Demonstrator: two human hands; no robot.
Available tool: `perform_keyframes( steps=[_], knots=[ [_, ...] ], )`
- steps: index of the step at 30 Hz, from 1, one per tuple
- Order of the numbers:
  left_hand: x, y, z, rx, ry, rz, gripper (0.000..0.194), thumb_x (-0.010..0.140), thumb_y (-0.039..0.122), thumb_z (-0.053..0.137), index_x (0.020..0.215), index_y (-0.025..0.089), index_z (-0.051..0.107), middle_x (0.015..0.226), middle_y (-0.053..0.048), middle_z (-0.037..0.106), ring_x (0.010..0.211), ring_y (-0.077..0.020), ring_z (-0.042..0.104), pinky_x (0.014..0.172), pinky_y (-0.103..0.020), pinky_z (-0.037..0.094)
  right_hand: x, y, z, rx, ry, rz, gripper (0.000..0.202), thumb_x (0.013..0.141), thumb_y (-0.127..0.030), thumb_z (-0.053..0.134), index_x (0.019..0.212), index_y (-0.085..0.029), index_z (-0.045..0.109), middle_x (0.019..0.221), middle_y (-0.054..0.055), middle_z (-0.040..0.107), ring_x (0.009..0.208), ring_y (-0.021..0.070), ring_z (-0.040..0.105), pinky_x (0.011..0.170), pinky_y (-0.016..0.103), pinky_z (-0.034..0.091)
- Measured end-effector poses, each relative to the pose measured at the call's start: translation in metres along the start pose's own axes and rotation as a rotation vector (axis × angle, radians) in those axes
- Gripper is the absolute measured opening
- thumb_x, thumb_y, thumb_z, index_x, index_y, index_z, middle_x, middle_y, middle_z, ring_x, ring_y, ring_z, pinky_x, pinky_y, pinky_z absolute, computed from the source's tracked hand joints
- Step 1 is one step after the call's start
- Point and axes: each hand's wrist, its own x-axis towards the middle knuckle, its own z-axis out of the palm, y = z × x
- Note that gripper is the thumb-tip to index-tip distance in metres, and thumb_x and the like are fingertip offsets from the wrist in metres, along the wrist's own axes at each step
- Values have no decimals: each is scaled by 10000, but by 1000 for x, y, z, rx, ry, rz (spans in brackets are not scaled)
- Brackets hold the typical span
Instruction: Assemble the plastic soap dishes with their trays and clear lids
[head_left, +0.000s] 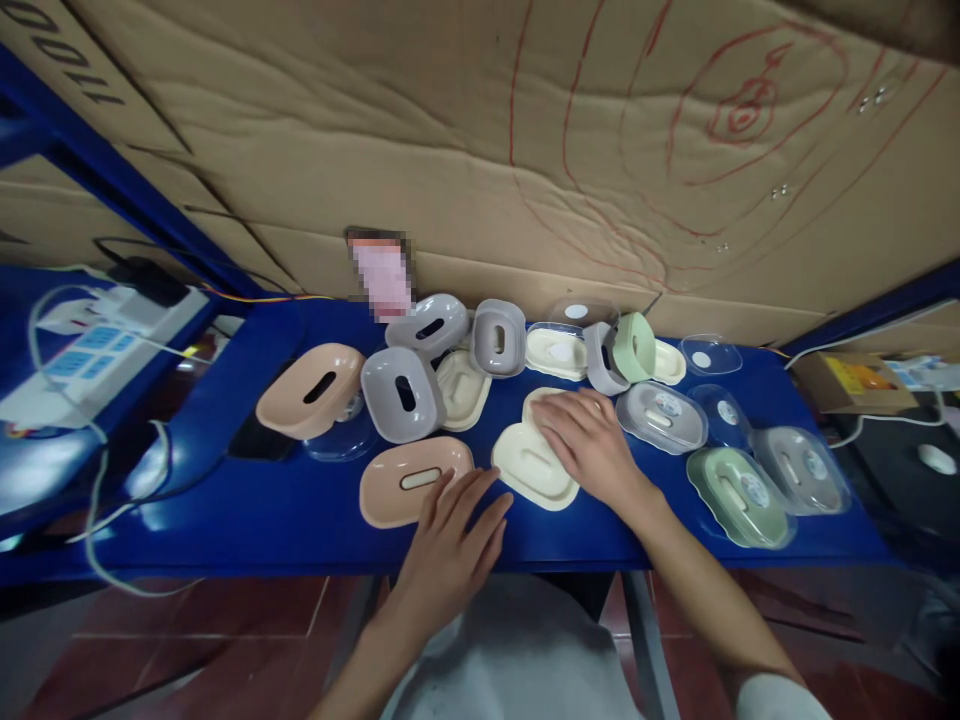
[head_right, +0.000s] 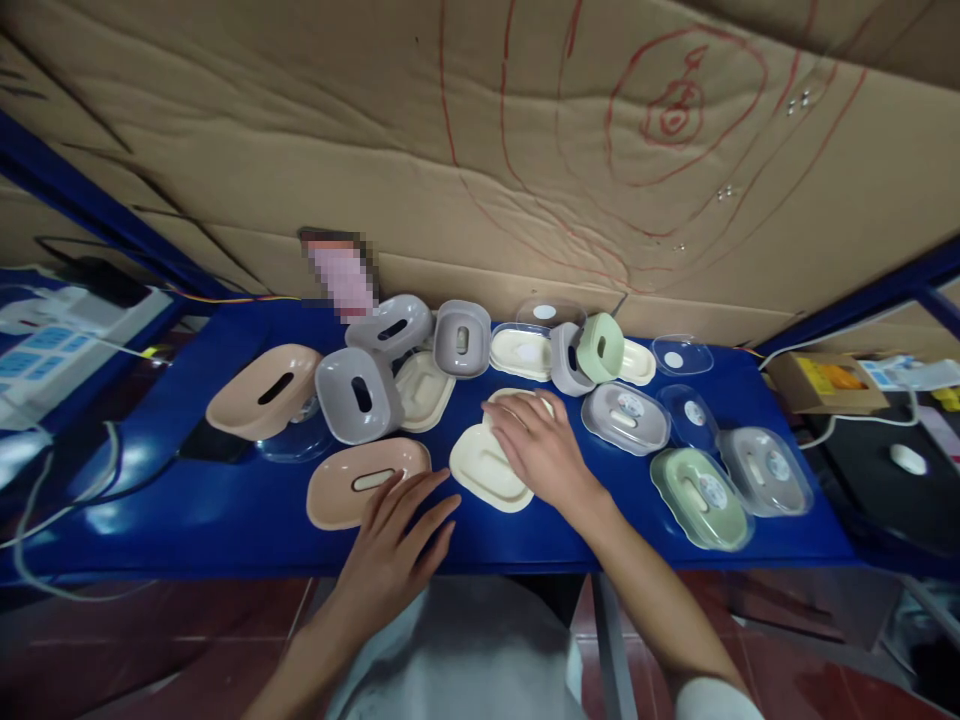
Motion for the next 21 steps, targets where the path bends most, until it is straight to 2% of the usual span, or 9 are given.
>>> perform_keyframes(
  steps=[4,6,8,10,14,16,18,21],
  knots=[
    [-8,-1,2,49,3,-45,338,1005,142,618,1330,232,651,1453,-133,664,1355,-312,619,1225,-586,406,73,-5,24,-39,-49,-40,429,1069,-252,587,1490,-168,588,1504,158,637,1381,322,561,1131,487,400],
    [-19,-7,-3,91,33,-105,390,991,135,643,1367,239,632,1453,-137,661,1369,-330,604,1211,-599,410,98,-5,40,-36,-95,-20,345,1045,-215,618,1380,-143,659,1425,186,679,1318,343,596,1100,503,406],
    [-32,-16,-9,136,65,-173,434,984,136,658,1401,246,608,1460,-146,651,1401,-353,576,1198,-613,410,107,-5,48,-10,-112,-6,210,1059,-200,586,1206,-149,726,1275,170,741,1201,323,653,1060,485,428],
    [-42,-25,-15,166,93,-237,429,987,146,664,1401,235,597,1473,-163,637,1419,-370,564,1190,-624,404,102,-6,46,17,-89,9,228,1101,-231,513,1121,-160,728,1193,141,757,1118,284,680,1015,436,459],
    [-50,-41,-17,135,95,-262,362,993,152,666,1344,223,614,1429,-158,671,1358,-353,622,1171,-594,414,71,-2,24,174,38,22,283,1140,-349,457,1164,-198,695,1167,93,757,1081,237,693,953,361,501],
    [-48,-45,-14,101,86,-233,333,989,154,672,1311,231,633,1388,-140,701,1322,-339,649,1153,-569,423,56,2,17,179,59,-15,262,1130,-340,484,1165,-214,711,1175,82,769,1129,248,694,1005,388,482],
    [-44,-45,-12,71,85,-184,295,989,159,676,1272,238,654,1354,-122,727,1280,-324,675,1141,-552,424,48,8,16,90,27,-26,266,1120,-275,481,1188,-222,732,1200,84,774,1184,267,684,1062,434,448],
    [-40,-42,-12,32,70,-113,267,1000,161,662,1254,244,670,1332,-107,747,1243,-305,696,1127,-528,432,48,11,20,-40,6,22,347,1085,-170,459,1319,-212,712,1320,123,734,1285,303,632,1121,497,410]
  ],
)
